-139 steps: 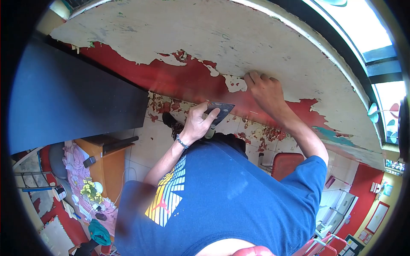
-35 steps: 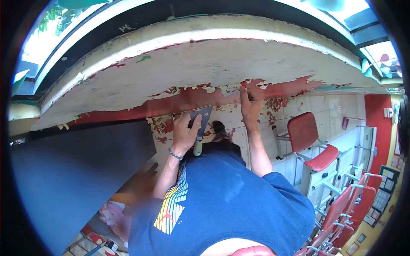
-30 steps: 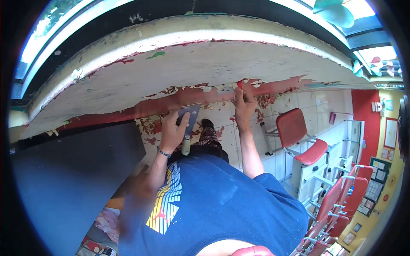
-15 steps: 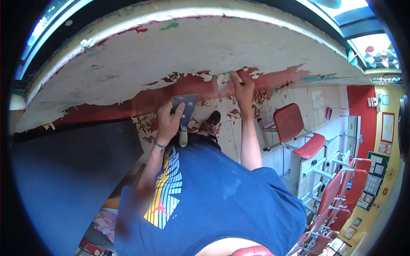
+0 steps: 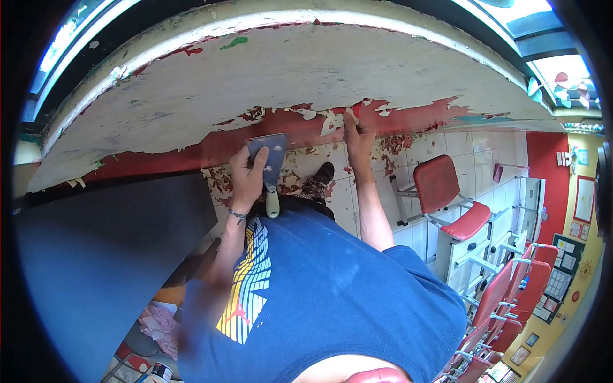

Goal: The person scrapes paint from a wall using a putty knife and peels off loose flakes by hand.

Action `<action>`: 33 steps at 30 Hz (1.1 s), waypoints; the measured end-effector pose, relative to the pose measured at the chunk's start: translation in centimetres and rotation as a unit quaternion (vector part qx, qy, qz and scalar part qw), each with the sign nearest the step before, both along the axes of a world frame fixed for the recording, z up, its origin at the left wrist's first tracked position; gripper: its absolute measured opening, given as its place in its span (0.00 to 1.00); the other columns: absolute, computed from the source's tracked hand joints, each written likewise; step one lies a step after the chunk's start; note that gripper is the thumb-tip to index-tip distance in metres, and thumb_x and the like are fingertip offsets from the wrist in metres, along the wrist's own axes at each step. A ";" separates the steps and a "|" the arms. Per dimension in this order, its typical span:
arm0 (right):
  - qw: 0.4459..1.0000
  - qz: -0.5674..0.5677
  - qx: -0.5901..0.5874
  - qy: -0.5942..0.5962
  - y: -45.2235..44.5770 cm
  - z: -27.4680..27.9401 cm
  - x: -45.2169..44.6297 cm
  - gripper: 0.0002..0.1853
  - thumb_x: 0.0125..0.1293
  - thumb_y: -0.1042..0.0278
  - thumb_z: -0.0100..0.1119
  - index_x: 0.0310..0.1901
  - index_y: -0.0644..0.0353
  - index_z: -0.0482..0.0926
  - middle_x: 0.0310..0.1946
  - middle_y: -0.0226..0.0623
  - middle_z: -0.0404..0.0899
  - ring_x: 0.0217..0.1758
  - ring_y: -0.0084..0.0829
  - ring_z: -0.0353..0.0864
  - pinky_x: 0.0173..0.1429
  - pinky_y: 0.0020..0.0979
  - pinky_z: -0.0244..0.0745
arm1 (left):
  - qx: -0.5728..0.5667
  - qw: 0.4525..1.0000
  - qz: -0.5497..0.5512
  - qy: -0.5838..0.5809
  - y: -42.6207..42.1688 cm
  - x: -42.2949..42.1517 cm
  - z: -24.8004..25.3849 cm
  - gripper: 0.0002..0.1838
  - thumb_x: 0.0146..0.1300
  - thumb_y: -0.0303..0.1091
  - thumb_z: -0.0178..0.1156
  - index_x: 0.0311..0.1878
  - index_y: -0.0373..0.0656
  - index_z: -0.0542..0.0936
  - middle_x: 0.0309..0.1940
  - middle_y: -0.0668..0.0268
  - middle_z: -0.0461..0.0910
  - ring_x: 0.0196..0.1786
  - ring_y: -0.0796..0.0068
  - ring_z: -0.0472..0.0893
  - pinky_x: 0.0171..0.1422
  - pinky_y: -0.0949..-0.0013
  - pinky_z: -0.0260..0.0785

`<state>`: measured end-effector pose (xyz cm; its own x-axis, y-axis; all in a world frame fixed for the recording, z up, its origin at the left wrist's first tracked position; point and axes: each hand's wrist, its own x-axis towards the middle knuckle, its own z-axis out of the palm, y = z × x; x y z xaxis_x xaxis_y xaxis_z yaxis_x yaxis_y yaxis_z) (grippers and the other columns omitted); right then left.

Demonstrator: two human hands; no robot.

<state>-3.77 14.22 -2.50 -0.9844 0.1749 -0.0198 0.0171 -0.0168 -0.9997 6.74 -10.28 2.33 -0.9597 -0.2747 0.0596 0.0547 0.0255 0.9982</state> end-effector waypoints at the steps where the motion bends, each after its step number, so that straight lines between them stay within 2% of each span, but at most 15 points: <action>1: 1.000 0.002 -0.001 0.001 0.3 0.3 -0.2 0.19 0.68 0.63 0.63 0.19 0.58 0.74 0.14 0.20 0.67 0.19 0.12 0.59 0.22 0.23 0.49 | -0.001 1.000 0.002 0.001 -0.3 0.1 0.0 0.10 0.69 0.32 0.59 0.41 0.33 0.81 0.28 0.69 0.81 0.30 0.85 0.75 0.33 0.75 0.68; 4: 0.994 0.055 0.081 -0.038 0.8 1.8 -0.8 0.20 0.70 0.61 0.61 0.21 0.61 0.75 0.14 0.20 0.67 0.19 0.12 0.59 0.22 0.23 0.50 | 0.042 0.998 0.030 -0.024 -1.2 0.5 -0.7 0.10 0.70 0.33 0.59 0.42 0.34 0.81 0.31 0.71 0.81 0.31 0.86 0.75 0.34 0.77 0.69; 6: 0.979 0.049 0.197 -0.001 0.6 2.8 -1.7 0.21 0.72 0.58 0.58 0.23 0.63 0.76 0.15 0.20 0.66 0.19 0.13 0.60 0.22 0.24 0.53 | 0.036 0.999 0.026 -0.025 -1.5 0.5 -1.6 0.10 0.70 0.33 0.58 0.42 0.34 0.80 0.31 0.71 0.81 0.31 0.87 0.74 0.35 0.77 0.69; 7: 0.979 0.044 0.197 -0.006 0.7 2.3 -1.8 0.21 0.72 0.58 0.58 0.23 0.63 0.76 0.15 0.20 0.66 0.19 0.13 0.60 0.22 0.24 0.53 | 0.035 0.999 0.019 -0.028 -1.3 0.5 -2.0 0.10 0.70 0.33 0.58 0.42 0.34 0.80 0.31 0.71 0.81 0.31 0.87 0.74 0.35 0.77 0.69; 9: 0.996 0.037 0.080 0.001 0.2 1.2 -1.7 0.22 0.74 0.58 0.56 0.23 0.63 0.75 0.15 0.20 0.65 0.19 0.15 0.60 0.22 0.25 0.56 | 0.079 0.996 0.007 -0.045 -0.7 0.3 -2.3 0.10 0.71 0.33 0.58 0.42 0.34 0.80 0.30 0.72 0.80 0.31 0.87 0.74 0.36 0.77 0.68; 13: 0.997 -0.028 0.068 0.013 -1.2 -0.1 -0.8 0.23 0.75 0.56 0.53 0.22 0.60 0.72 0.15 0.20 0.65 0.17 0.14 0.59 0.20 0.24 0.53 | 0.040 0.998 -0.026 -0.030 0.5 0.2 -1.4 0.11 0.70 0.34 0.59 0.40 0.34 0.80 0.28 0.71 0.80 0.30 0.86 0.73 0.35 0.75 0.67; 15: 0.995 -0.046 0.085 0.040 -1.6 -1.4 -0.4 0.23 0.75 0.57 0.54 0.22 0.61 0.73 0.15 0.21 0.65 0.18 0.14 0.59 0.21 0.25 0.53 | -0.064 0.997 -0.052 0.005 0.9 0.2 -0.8 0.11 0.69 0.35 0.59 0.39 0.34 0.80 0.26 0.68 0.80 0.28 0.84 0.73 0.33 0.73 0.66; 17: 0.990 -0.060 0.105 0.066 -1.5 -2.2 0.2 0.23 0.75 0.58 0.54 0.22 0.63 0.73 0.15 0.21 0.66 0.19 0.14 0.59 0.21 0.25 0.53 | -0.055 0.998 -0.038 0.022 1.2 0.4 -1.6 0.12 0.69 0.35 0.60 0.38 0.34 0.81 0.25 0.64 0.79 0.27 0.82 0.73 0.32 0.72 0.65; 19: 1.000 -0.004 -0.001 -0.013 -1.5 -2.1 0.8 0.22 0.75 0.60 0.53 0.23 0.64 0.73 0.15 0.22 0.65 0.19 0.15 0.59 0.21 0.26 0.53 | -0.030 0.999 -0.036 0.005 0.7 0.6 -1.8 0.11 0.69 0.35 0.59 0.39 0.34 0.81 0.26 0.67 0.80 0.28 0.83 0.74 0.33 0.73 0.66; 20: 0.999 0.000 0.049 -0.022 -1.2 -2.0 0.7 0.24 0.75 0.54 0.53 0.22 0.60 0.74 0.15 0.23 0.66 0.16 0.15 0.61 0.21 0.23 0.59 | -0.028 0.999 -0.032 0.007 0.4 0.5 -1.9 0.11 0.69 0.35 0.59 0.39 0.34 0.81 0.26 0.67 0.80 0.28 0.83 0.74 0.33 0.73 0.66; 24: 0.996 -0.009 0.092 -0.017 0.1 1.8 -0.1 0.19 0.73 0.58 0.57 0.29 0.67 0.79 0.15 0.26 0.70 0.18 0.20 0.66 0.23 0.29 0.62 | 0.055 0.998 0.001 -0.023 -0.6 0.6 -1.5 0.10 0.70 0.33 0.58 0.40 0.34 0.80 0.28 0.71 0.80 0.31 0.86 0.74 0.35 0.76 0.68; 26: 0.958 -0.048 0.274 0.062 0.2 5.4 0.0 0.16 0.67 0.58 0.62 0.35 0.67 0.83 0.19 0.37 0.78 0.20 0.28 0.75 0.27 0.32 0.69 | 0.056 0.998 -0.001 -0.023 -0.9 0.2 -2.0 0.10 0.71 0.33 0.57 0.40 0.34 0.80 0.29 0.71 0.80 0.30 0.86 0.74 0.35 0.77 0.68; 27: 0.958 -0.053 0.276 0.062 0.5 5.8 -0.2 0.16 0.67 0.58 0.62 0.35 0.67 0.83 0.19 0.37 0.78 0.20 0.28 0.75 0.27 0.32 0.69 | 0.057 0.998 -0.006 -0.022 -0.9 0.0 -2.1 0.10 0.71 0.33 0.57 0.40 0.34 0.80 0.29 0.71 0.80 0.30 0.86 0.74 0.35 0.77 0.68; 29: 0.909 -0.027 0.399 0.117 1.2 6.1 -0.5 0.17 0.63 0.60 0.66 0.42 0.69 0.84 0.30 0.46 0.84 0.28 0.36 0.83 0.35 0.33 0.76 | 0.054 0.998 -0.019 -0.032 -0.6 0.0 -2.3 0.10 0.71 0.33 0.57 0.40 0.33 0.80 0.28 0.72 0.80 0.29 0.86 0.73 0.34 0.76 0.68; 33: 0.875 -0.036 0.440 0.199 1.0 5.7 -0.9 0.11 0.60 0.63 0.67 0.37 0.64 0.85 0.26 0.42 0.82 0.25 0.39 0.80 0.31 0.36 0.74 | 0.027 0.999 -0.042 -0.012 0.6 -0.1 -2.3 0.10 0.70 0.33 0.58 0.40 0.33 0.80 0.26 0.70 0.80 0.28 0.85 0.73 0.33 0.75 0.67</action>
